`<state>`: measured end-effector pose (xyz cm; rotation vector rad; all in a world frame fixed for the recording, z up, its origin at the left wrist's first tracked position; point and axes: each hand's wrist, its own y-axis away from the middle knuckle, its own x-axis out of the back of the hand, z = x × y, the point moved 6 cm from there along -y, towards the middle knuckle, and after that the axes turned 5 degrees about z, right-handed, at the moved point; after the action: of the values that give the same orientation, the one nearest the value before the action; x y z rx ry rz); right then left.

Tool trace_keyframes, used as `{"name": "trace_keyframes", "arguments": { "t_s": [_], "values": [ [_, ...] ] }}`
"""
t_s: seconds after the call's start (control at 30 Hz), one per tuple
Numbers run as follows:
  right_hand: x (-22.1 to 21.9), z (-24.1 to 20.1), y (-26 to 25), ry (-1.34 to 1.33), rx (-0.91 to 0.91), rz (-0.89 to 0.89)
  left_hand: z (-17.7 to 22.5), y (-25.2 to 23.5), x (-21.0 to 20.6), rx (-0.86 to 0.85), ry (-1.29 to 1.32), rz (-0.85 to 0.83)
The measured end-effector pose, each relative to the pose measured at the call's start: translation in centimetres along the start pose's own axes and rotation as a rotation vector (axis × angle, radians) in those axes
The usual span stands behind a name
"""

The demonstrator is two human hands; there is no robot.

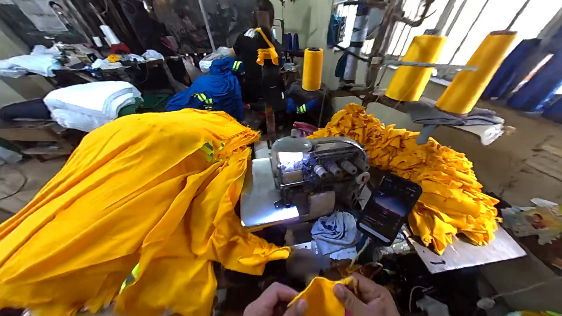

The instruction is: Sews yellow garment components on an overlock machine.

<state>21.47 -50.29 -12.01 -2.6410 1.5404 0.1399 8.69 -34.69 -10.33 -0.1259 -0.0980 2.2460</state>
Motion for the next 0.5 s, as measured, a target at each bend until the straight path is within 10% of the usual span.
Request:
{"name": "trace_keyframes", "arguments": {
  "t_s": [0.4,0.5],
  "values": [
    [-1.8,-1.4,1.3,0.433,0.46,-0.065,0.9,1.1,-3.0,0.045,-0.055,-0.22],
    [-1.4,-2.1,1.2,0.422,0.482,-0.058,2.3,0.3,-2.1,-0.205,-0.284,-0.136]
  ]
}}
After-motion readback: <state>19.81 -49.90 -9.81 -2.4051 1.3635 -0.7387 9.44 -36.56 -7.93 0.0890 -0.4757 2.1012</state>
